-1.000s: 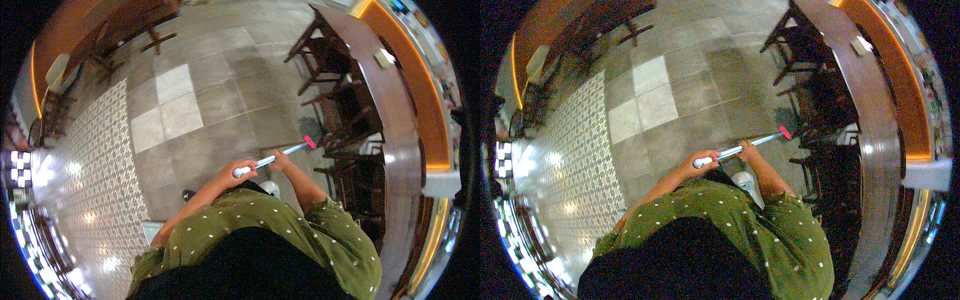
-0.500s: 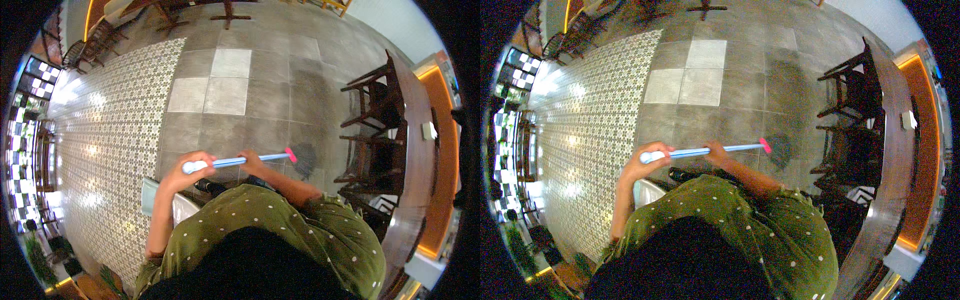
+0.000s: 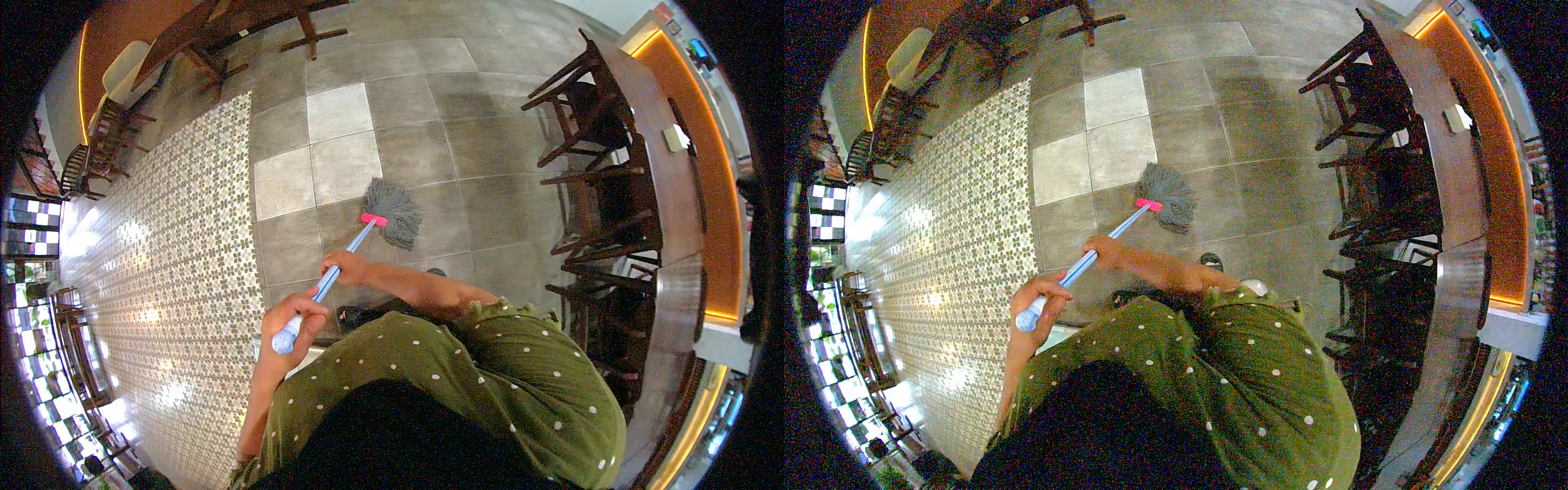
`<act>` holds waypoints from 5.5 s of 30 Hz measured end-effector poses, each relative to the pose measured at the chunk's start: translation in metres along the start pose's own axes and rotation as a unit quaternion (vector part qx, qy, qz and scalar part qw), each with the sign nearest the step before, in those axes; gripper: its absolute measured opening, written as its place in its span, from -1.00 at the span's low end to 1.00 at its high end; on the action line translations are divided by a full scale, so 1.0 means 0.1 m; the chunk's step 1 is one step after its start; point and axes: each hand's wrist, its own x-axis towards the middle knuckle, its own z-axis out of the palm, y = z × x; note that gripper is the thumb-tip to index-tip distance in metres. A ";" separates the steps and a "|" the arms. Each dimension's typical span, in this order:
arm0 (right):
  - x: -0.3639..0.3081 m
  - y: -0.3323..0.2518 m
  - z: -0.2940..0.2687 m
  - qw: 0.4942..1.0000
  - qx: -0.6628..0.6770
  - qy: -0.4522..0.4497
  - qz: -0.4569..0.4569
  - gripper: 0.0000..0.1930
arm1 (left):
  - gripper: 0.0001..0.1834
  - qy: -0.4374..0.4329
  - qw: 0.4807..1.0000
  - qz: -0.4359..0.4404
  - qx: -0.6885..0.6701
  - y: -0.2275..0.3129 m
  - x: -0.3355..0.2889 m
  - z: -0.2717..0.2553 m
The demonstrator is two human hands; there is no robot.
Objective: The person mops a tiled floor using a mop with a pink head and a light blue handle. They move the mop back and forth across the floor, navigating around furniture and a child's slide.
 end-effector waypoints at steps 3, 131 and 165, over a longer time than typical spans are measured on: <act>0.07 0.05 0.08 0.995 0.051 -0.031 0.084 -0.75 | -0.91 0.008 0.999 0.039 0.008 -0.18 0.00 -0.17; 1.87 0.85 0.77 0.755 -0.277 -0.581 -0.127 -0.66 | -0.79 0.437 0.841 -0.024 -0.319 -1.96 -0.58 0.38; -1.47 -1.91 2.24 0.663 0.130 -0.714 -0.184 -0.67 | -0.81 0.586 0.744 -0.314 0.069 1.00 -3.38 2.10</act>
